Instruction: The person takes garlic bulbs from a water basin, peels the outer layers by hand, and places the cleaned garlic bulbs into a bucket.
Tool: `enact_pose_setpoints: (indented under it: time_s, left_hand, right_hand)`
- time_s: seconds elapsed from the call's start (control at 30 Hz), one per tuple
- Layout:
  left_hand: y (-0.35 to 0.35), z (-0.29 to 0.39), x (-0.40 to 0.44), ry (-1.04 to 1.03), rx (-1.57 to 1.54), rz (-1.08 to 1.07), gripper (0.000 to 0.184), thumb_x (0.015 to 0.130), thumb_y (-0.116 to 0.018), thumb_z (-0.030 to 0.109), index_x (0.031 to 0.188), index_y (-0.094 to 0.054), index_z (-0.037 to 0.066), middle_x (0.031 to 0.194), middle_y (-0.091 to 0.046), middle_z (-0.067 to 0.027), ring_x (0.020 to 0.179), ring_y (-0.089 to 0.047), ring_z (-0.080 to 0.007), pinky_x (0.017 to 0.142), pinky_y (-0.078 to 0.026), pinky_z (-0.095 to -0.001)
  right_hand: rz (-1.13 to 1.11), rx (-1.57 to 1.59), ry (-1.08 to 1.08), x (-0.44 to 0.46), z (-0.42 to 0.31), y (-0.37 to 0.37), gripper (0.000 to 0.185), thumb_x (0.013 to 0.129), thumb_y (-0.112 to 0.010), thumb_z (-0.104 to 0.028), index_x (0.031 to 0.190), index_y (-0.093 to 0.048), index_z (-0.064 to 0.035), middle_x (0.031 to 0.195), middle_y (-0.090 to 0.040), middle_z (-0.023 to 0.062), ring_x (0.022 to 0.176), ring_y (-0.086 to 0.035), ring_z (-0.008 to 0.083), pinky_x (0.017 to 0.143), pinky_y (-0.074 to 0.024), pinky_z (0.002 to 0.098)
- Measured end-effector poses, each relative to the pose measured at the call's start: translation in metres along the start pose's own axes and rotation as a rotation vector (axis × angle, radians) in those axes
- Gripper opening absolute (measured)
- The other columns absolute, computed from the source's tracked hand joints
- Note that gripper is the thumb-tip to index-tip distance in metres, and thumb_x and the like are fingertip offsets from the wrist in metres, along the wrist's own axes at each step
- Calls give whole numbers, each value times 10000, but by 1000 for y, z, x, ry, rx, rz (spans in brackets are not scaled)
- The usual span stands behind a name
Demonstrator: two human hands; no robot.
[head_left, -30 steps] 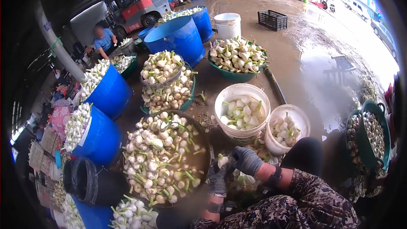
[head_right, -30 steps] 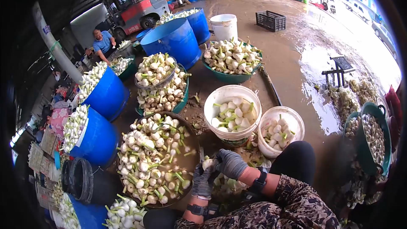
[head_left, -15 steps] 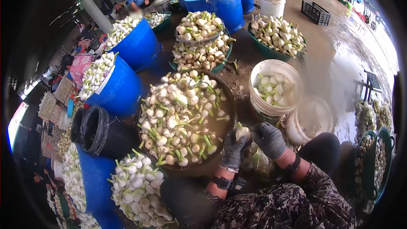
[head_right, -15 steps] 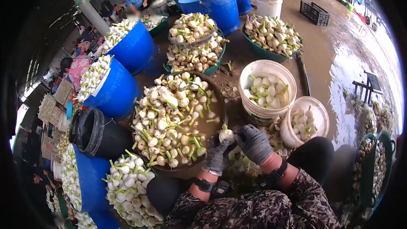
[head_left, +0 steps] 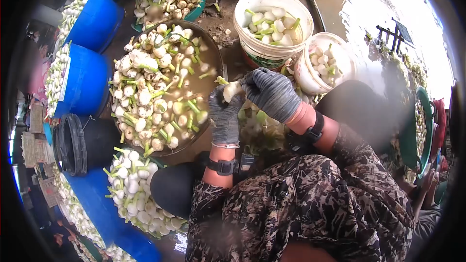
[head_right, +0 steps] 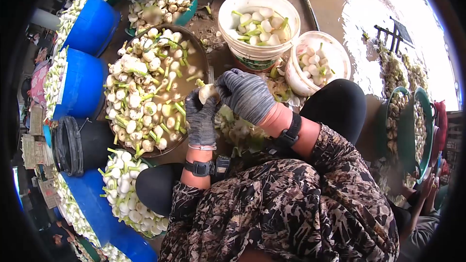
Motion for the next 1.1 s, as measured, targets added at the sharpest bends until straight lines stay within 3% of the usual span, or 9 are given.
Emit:
enact_pose_setpoints:
  time_s: [0.07, 0.27, 0.33, 0.47, 0.6, 0.8, 0.9, 0.97, 1.1]
  left_hand:
    - [-4, 3, 0, -36, 109, -43, 350, 903, -626, 43, 1216, -471, 17, 1163, -549, -85, 1004, -585, -172, 897, -549, -329]
    - [-23, 1, -12, 15, -454, -180, 448, 905, -660, 170, 1295, -479, 47, 1138, -571, -122, 995, -601, -266, 894, -545, -422]
    - [-30, -3, -13, 106, -609, -261, 512, 906, -661, 219, 1344, -460, 48, 1167, -575, -132, 1002, -605, -279, 910, -535, -439]
    - [-32, -5, -9, 211, -792, -297, 544, 905, -654, 290, 1355, -464, 50, 1143, -600, -116, 959, -619, -261, 919, -519, -435]
    - [-41, 1, -10, 183, -393, -331, 475, 915, -637, 309, 1290, -504, 48, 1058, -602, -72, 886, -608, -185, 836, -523, -384]
    - [-48, 1, -17, 246, -157, -461, 508, 919, -634, 345, 1295, -495, 33, 1104, -607, -39, 925, -564, -115, 846, -471, -284]
    - [-51, 9, -23, 282, -115, -495, 561, 905, -641, 326, 1344, -458, 27, 1167, -588, -36, 1005, -544, -112, 908, -446, -283]
    - [-37, 10, -21, 54, 301, -489, 621, 880, -646, 282, 1396, -410, 30, 1223, -550, -43, 1096, -518, -130, 978, -413, -288]
    - [-39, 4, -12, -50, 120, -491, 696, 843, -684, 213, 1433, -352, 50, 1200, -554, -75, 1070, -549, -179, 958, -451, -316]
  right_hand:
    - [-4, -34, -10, 2, 4, -1, 105, 779, -667, -136, 815, -593, -71, 744, -605, 148, 704, -612, 361, 628, -496, 437]
    - [18, 263, -428, -2, 92, -8, 166, 837, -642, -189, 798, -599, -33, 770, -649, 170, 752, -624, 387, 681, -499, 437]
    - [21, -157, -439, 5, 120, 7, 164, 865, -631, -192, 894, -648, -32, 819, -658, 197, 763, -635, 374, 717, -514, 436]
    - [136, 81, -91, 13, 61, 35, 162, 838, -644, -148, 971, -669, -59, 895, -668, 159, 843, -635, 345, 783, -508, 423]
    - [-66, -19, 289, 3, -6, 15, 182, 784, -677, -207, 939, -682, -110, 849, -649, 77, 855, -621, 283, 882, -454, 400]
    - [-138, -56, 231, -1, -2, -3, 117, 757, -674, -195, 782, -607, -102, 757, -608, 97, 775, -608, 296, 793, -476, 415]
    - [-174, 59, 42, -5, 17, -12, 133, 782, -673, -184, 806, -605, -73, 760, -619, 138, 737, -602, 348, 705, -492, 421]
    - [-311, 242, -250, -11, 49, -34, 180, 826, -672, -204, 842, -599, -40, 789, -634, 177, 741, -603, 392, 660, -494, 428]
    - [-357, 447, -286, -10, 46, -28, 200, 883, -661, -209, 919, -606, -19, 811, -640, 182, 765, -628, 366, 701, -503, 410]
Point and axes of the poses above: each hand's wrist, its own x-axis towards the middle knuckle, its own y-axis out of the back of the hand, z = x × y, the point moved 10 cm from there along x, towards the middle knuckle
